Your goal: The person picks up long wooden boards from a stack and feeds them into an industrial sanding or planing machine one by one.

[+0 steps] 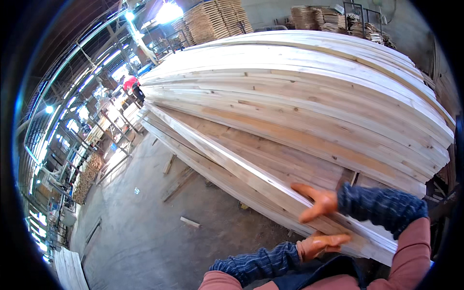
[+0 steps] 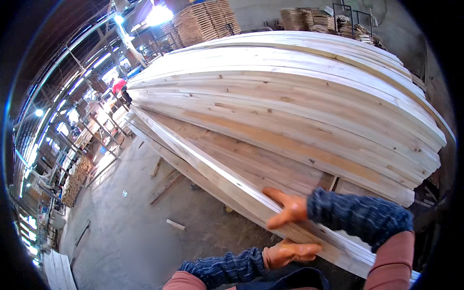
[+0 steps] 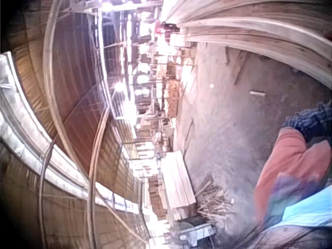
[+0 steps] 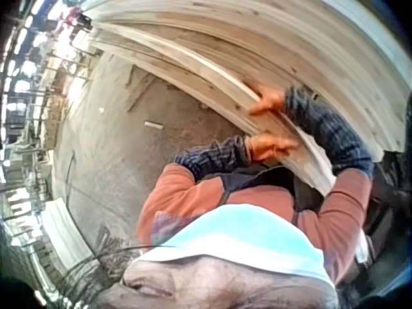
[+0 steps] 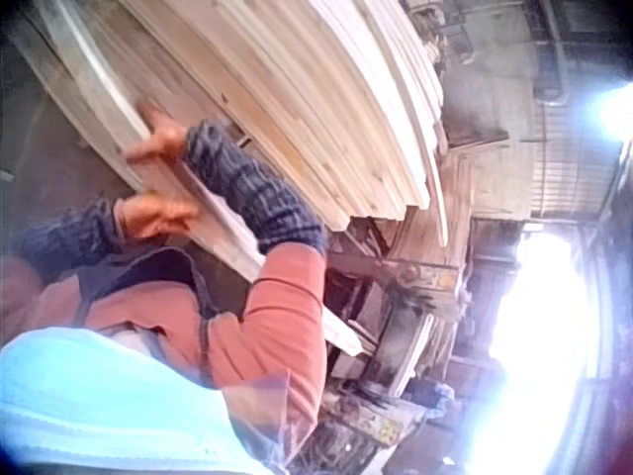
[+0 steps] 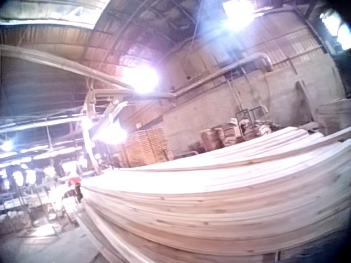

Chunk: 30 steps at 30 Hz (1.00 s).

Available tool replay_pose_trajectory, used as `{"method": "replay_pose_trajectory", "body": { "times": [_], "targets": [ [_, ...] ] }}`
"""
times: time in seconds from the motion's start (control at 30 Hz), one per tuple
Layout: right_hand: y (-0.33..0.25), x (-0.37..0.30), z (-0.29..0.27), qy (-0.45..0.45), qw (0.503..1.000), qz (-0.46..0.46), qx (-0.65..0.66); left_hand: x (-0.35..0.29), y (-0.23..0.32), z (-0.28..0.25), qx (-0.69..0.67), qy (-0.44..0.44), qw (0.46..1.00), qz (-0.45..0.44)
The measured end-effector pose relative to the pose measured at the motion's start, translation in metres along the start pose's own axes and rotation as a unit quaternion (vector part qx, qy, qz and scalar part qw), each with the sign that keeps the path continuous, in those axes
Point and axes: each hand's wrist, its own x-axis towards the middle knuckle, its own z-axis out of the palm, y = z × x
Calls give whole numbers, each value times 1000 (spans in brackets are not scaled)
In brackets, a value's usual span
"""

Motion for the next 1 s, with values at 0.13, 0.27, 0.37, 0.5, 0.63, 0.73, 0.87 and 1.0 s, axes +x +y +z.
{"method": "replay_pose_trajectory", "body": {
  "times": [0.13,0.27,0.37,0.5,0.63,0.73,0.87,1.0],
  "targets": [
    [7,-73,24,78,995,33,-60,-20,21,-12,241,-147,958,-58],
    [18,-174,36,132,977,119,-115,-66,89,-20,625,-1,724,292],
    [55,-242,57,148,942,214,-213,-79,151,-53,856,119,359,353],
    [114,-348,110,269,908,199,-253,-82,206,-109,933,90,321,136],
    [135,-407,155,351,825,265,-354,-47,208,-93,923,21,368,107],
    [125,-433,158,309,833,318,-330,-32,192,-63,928,10,344,139],
    [134,-461,162,290,865,272,-307,-57,160,-32,935,32,326,138],
    [176,-491,193,294,875,207,-323,-78,117,2,958,50,281,-17]
  ]
}}
